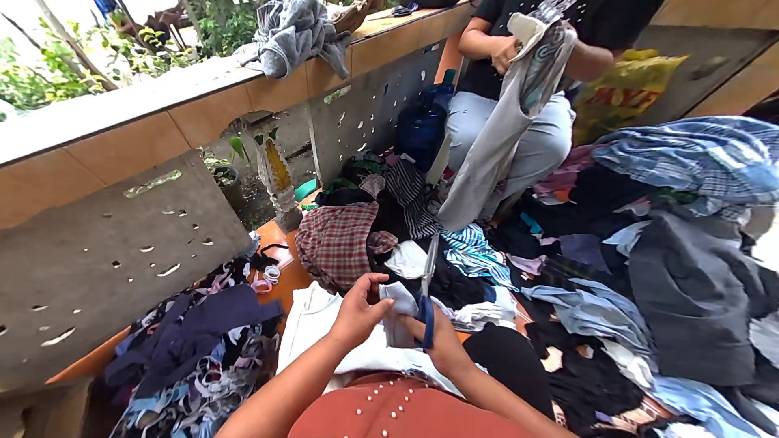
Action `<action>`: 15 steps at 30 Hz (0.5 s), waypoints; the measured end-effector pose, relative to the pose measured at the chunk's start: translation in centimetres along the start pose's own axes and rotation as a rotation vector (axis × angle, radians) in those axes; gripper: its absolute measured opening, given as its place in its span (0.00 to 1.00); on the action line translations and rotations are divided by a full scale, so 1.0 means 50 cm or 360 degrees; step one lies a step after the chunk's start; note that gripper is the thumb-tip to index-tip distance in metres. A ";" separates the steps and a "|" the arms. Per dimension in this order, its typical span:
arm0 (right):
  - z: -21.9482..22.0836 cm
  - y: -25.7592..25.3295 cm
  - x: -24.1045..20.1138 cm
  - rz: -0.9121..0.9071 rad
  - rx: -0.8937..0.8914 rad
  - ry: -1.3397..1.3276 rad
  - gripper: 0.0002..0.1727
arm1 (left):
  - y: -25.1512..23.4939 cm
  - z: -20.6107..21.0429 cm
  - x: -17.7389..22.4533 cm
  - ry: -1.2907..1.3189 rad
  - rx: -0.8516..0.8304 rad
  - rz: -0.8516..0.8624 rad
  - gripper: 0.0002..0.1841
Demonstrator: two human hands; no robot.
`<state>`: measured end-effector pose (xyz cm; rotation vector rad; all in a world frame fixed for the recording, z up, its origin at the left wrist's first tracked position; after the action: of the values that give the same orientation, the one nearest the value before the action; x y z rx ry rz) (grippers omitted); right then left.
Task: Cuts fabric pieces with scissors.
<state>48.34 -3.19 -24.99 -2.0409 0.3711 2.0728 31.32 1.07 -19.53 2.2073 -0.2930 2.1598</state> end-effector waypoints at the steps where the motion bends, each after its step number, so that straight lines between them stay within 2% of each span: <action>1: -0.011 -0.005 0.006 0.0018 0.0056 0.0015 0.29 | 0.003 -0.013 -0.008 -0.0022 0.0045 0.0000 0.20; 5: -0.063 -0.028 0.017 0.0065 0.0234 0.0454 0.30 | 0.027 -0.093 -0.032 -0.0132 0.0319 -0.0035 0.14; 7: -0.087 -0.034 0.028 0.0040 0.0288 0.0523 0.30 | 0.054 -0.139 -0.042 -0.0289 0.0358 -0.0034 0.14; 9: -0.108 -0.039 0.043 0.0006 0.0334 0.0460 0.31 | 0.092 -0.179 -0.051 -0.0599 0.0195 0.0042 0.16; 13: -0.126 -0.042 0.055 -0.0022 0.0378 0.0342 0.30 | 0.179 -0.197 -0.094 -0.1220 -0.0485 0.0355 0.22; 15: -0.119 -0.041 0.059 0.0003 0.0348 0.0251 0.28 | 0.211 -0.180 -0.123 -0.1425 -0.0527 0.0488 0.21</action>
<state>54.56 -3.25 -28.07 -2.0747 0.5976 1.7877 20.63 -7.17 -26.45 2.8681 -0.9697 0.9282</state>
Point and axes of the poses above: each hand's wrist, its own y-axis away from the middle knuckle, its own z-axis out of the palm, x = y × z, the point moved 2 cm from there along -y, towards the middle knuckle, and after that the axes turned 13 degrees about x, right-handed, at the moved point
